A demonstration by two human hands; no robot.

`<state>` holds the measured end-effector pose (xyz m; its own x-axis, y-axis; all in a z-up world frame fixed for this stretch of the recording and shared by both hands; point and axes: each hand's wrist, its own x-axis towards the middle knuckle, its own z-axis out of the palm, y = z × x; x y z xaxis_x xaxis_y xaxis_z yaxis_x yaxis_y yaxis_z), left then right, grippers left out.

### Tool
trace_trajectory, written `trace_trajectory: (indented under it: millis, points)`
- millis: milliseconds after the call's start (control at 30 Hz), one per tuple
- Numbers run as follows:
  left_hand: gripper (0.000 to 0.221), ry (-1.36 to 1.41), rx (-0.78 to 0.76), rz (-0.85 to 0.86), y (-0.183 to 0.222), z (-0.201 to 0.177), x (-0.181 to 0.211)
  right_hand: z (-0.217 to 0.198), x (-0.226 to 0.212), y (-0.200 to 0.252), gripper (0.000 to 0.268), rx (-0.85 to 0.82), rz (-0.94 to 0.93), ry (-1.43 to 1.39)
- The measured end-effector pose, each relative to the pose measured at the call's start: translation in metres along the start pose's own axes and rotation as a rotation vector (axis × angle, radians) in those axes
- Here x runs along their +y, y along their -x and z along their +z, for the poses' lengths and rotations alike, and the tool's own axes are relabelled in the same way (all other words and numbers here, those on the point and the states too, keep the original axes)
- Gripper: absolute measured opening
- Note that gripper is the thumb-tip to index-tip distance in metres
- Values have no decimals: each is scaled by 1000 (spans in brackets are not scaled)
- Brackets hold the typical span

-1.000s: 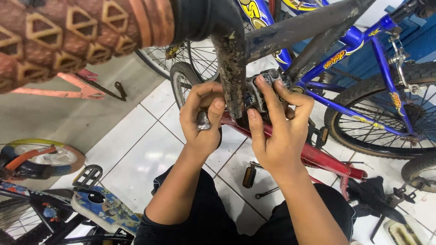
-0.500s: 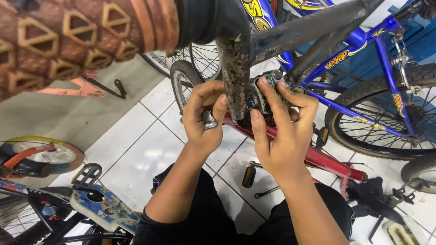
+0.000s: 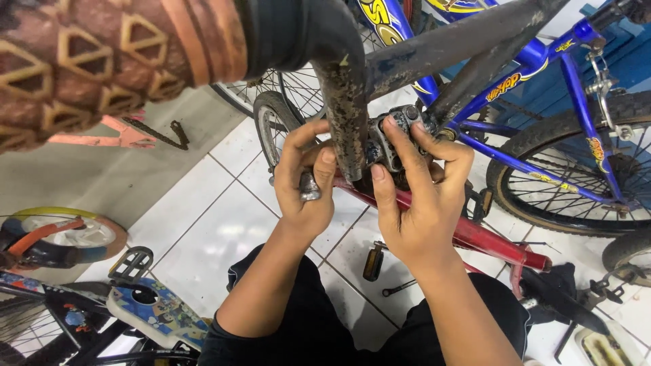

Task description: Tightening the bolts on a bicycle handlebar stem using a wrench.

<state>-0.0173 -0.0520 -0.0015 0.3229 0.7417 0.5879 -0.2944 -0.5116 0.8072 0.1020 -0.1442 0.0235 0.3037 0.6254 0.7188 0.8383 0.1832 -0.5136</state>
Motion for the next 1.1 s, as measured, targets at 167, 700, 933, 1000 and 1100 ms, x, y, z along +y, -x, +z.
trace_trajectory:
  millis: [167,700,933,1000,1100]
  points:
    - [20,-52,80,-5,3,3,6,4,-1,1,39,34,1,-12]
    - [27,30,209,30,-10,-7,25,13,24,19,66,63,38,-68]
    - [23,191,20,67,17,-27,30,3,26,27,32,111,-68,-138]
    - [20,143,-63,95,28,-25,26,-1,26,31,22,121,-43,-143]
    - [31,142,-321,90,31,-7,32,-10,23,33,15,87,-49,-150]
